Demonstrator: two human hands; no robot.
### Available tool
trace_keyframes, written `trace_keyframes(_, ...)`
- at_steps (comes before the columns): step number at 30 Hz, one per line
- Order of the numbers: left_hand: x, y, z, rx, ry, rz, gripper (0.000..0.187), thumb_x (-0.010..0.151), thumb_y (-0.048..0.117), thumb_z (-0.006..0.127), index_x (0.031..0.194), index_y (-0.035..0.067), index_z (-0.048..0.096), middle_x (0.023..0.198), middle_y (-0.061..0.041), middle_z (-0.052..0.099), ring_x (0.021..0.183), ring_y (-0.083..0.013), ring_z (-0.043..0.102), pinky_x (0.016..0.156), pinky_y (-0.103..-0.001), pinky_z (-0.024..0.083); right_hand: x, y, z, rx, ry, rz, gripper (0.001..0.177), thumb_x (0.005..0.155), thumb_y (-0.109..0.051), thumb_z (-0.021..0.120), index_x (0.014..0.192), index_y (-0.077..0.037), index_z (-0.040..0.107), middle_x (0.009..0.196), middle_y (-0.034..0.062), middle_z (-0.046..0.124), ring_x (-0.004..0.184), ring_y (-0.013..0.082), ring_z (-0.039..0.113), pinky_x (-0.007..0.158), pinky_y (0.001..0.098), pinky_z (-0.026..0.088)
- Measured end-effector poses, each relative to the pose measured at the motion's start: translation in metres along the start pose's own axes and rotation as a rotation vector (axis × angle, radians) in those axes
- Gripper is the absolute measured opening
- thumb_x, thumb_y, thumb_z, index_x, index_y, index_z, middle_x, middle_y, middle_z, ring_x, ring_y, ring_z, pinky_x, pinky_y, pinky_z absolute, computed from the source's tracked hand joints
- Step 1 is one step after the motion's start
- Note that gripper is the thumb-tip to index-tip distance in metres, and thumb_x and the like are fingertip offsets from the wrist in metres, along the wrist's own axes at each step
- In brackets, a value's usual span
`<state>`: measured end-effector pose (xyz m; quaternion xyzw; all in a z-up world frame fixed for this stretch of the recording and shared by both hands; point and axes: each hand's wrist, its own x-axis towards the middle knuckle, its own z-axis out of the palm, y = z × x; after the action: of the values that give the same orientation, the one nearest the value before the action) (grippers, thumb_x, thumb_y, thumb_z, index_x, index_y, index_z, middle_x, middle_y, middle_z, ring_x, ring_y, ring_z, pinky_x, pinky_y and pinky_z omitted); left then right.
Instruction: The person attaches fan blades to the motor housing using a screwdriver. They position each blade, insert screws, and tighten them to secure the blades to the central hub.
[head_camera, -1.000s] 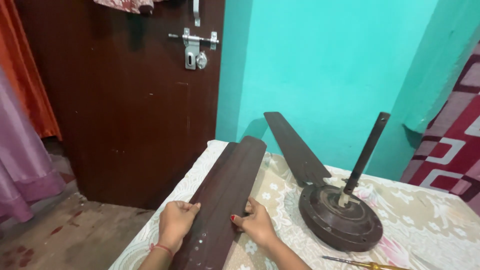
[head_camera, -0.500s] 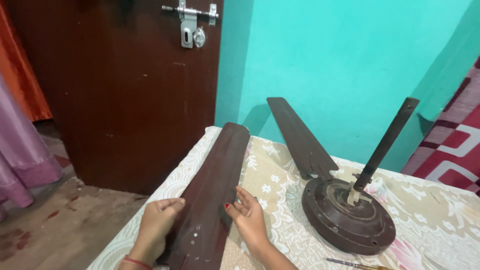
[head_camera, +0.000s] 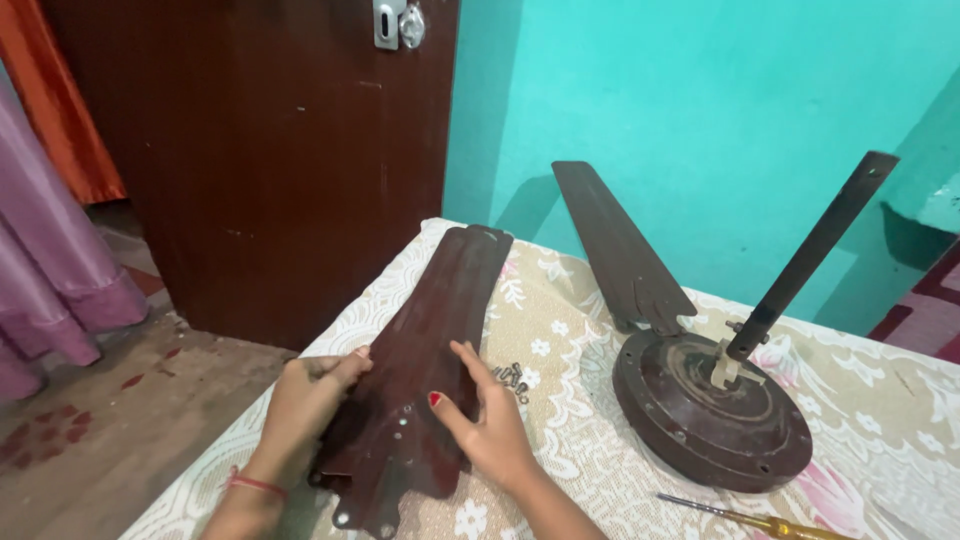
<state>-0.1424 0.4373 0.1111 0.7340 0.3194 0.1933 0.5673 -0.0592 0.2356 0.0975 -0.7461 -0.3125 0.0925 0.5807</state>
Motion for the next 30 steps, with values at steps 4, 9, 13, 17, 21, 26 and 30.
trace_keyframes(4, -0.002, -0.004, 0.009, 0.422, 0.258, 0.546, 0.046, 0.085, 0.046, 0.073, 0.112, 0.009, 0.079, 0.122, -0.012, 0.077, 0.120, -0.0293, 0.069, 0.103, -0.037, 0.050, -0.008, -0.018, 0.004, -0.440, -0.048, -0.086, 0.078, 0.087, -0.034, 0.072, 0.154, -0.009, 0.042, 0.168, 0.0171, 0.022, 0.159, 0.0329, 0.005, 0.123, 0.0533, 0.010)
trace_keyframes(9, 0.004, -0.020, 0.021, 0.669, -0.057, 0.546, 0.078, 0.083, 0.063, 0.065, 0.148, 0.024, 0.052, 0.154, -0.007, 0.049, 0.144, -0.0286, 0.037, 0.115, -0.050, 0.029, -0.012, -0.022, 0.010, -0.614, -0.145, -0.155, 0.073, 0.093, -0.044, 0.061, 0.153, -0.007, 0.041, 0.167, 0.0183, 0.023, 0.157, 0.0348, 0.011, 0.124, 0.0496, 0.010)
trace_keyframes(13, 0.011, -0.026, 0.029, 0.922, -0.232, 0.385, 0.081, 0.086, 0.074, 0.047, 0.158, 0.041, 0.031, 0.167, 0.006, 0.027, 0.157, -0.0185, 0.016, 0.126, -0.052, 0.013, -0.008, -0.015, 0.014, -0.748, -0.253, -0.085, 0.068, 0.098, -0.046, 0.051, 0.151, -0.002, 0.042, 0.163, 0.0153, 0.035, 0.155, 0.0285, 0.024, 0.127, 0.0481, 0.008)
trace_keyframes(17, 0.015, -0.028, 0.033, 1.018, -0.259, 0.365, 0.077, 0.089, 0.073, 0.040, 0.158, 0.042, 0.029, 0.170, 0.005, 0.019, 0.157, -0.0178, 0.017, 0.126, -0.053, 0.010, -0.008, -0.009, 0.013, -0.800, -0.245, -0.117, 0.067, 0.099, -0.043, 0.047, 0.150, -0.001, 0.042, 0.161, 0.0141, 0.038, 0.153, 0.0267, 0.027, 0.126, 0.0501, 0.008)
trace_keyframes(21, 0.015, -0.026, 0.034, 1.072, -0.265, 0.359, 0.080, 0.090, 0.074, 0.040, 0.160, 0.040, 0.025, 0.170, 0.004, 0.017, 0.157, -0.0190, 0.016, 0.126, -0.053, 0.011, -0.011, -0.009, -0.003, -0.954, -0.318, -0.170, 0.067, 0.102, -0.046, 0.042, 0.153, -0.004, 0.037, 0.162, 0.0124, 0.034, 0.153, 0.0266, 0.024, 0.125, 0.0529, 0.004)
trace_keyframes(26, 0.015, -0.012, 0.035, 1.105, -0.297, 0.290, 0.082, 0.089, 0.075, 0.042, 0.160, 0.038, 0.027, 0.171, 0.005, 0.018, 0.158, -0.0181, 0.018, 0.127, -0.052, 0.013, -0.022, -0.015, -0.068, -1.141, -0.240, -0.397, 0.067, 0.102, -0.048, 0.041, 0.154, -0.006, 0.037, 0.162, 0.0156, 0.033, 0.151, 0.0277, 0.026, 0.124, 0.0533, 0.006)
trace_keyframes(30, 0.017, 0.018, 0.039, 1.148, -0.377, 0.156, 0.081, 0.090, 0.069, 0.049, 0.161, 0.036, 0.030, 0.172, 0.006, 0.021, 0.158, -0.0199, 0.022, 0.128, -0.055, 0.017, -0.040, -0.024, -0.146, -1.195, -0.061, -0.561, 0.063, 0.102, -0.044, 0.047, 0.152, -0.004, 0.041, 0.161, 0.0178, 0.038, 0.151, 0.0300, 0.031, 0.124, 0.0535, 0.014)
